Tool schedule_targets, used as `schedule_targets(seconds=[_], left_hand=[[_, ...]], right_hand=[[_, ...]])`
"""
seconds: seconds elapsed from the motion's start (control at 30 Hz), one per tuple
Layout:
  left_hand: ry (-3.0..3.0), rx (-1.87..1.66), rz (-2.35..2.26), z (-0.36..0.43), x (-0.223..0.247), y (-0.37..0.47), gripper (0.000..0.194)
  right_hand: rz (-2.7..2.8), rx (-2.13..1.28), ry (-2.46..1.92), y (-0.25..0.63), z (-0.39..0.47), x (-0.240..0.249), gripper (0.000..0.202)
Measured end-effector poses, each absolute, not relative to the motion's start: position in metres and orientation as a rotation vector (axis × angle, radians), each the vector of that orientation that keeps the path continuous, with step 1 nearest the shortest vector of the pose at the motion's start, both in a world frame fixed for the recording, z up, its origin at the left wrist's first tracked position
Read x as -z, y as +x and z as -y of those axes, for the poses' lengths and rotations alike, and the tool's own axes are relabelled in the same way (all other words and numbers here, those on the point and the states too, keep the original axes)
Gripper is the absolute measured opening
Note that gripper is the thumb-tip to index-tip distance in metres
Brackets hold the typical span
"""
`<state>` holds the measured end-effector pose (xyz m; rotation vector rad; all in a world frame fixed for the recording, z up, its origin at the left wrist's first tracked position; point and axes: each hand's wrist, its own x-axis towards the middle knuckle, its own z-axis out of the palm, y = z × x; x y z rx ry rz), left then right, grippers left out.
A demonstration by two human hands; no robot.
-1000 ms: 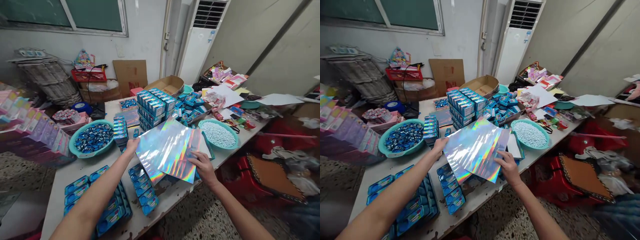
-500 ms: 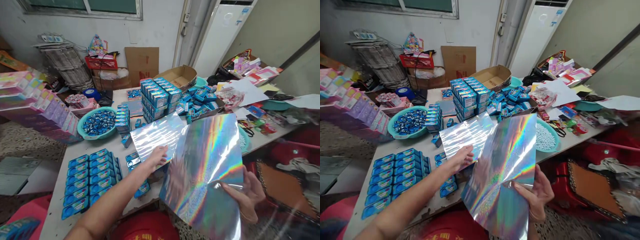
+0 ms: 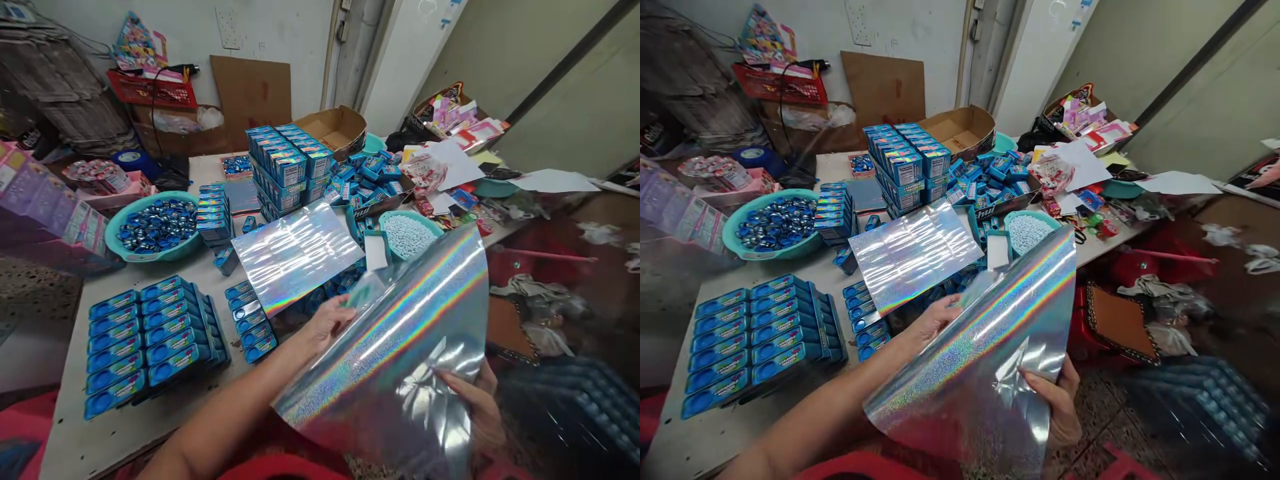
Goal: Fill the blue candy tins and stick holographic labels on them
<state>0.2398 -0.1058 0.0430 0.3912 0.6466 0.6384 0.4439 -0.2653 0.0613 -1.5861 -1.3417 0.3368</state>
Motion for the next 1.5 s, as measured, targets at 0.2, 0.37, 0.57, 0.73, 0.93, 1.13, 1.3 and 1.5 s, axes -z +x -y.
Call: schedule_targets(seconds=[0.2,0.37,0.57,0.73,0.93,1.13,1.3,1.5], left_hand=[[0.775,-1.051,-0.789,0.102,-0.080,0.165,0.072],[0.890,-1.127,-0.912,0.132,-0.098,0.097,0.073],[0.783,-1.229,-1.136,0.192,-0.095,0.022,0.069],[0.903,-0.984,-1.194,0.239,-0.101,-0.033,0.051],[1.232,-0.904,-1.448,0.275,-0.113,-0.063,0.036],[1.305,-1.048,-1.641,0.293,-0.115,-0.080,0.017],[1.603,-1.108,-1.929,0.307,-0.126,-0.096,0.012],[1.458,-0.871,-1.747,0.312,-0.124,-0.111,0.023]], right_hand=[[0.847,-0.515,-1.425,0.415,0.263,-0.079,0.016],[0.749,-0.882,-1.430,0.378,0.245,-0.089,0.035],[1.045,-0.980,-1.674,0.292,0.241,-0.088,0.050],[1.066,-1.078,-1.687,0.240,0.247,-0.095,0.052],[1.059,-1.241,-1.686,0.214,0.251,-0.101,0.058],[1.387,-1.239,-1.598,0.202,0.252,-0.104,0.049],[1.809,-0.703,-1.441,0.192,0.247,-0.099,0.028],[2.117,-0.962,-1.353,0.189,0.233,-0.102,0.031]])
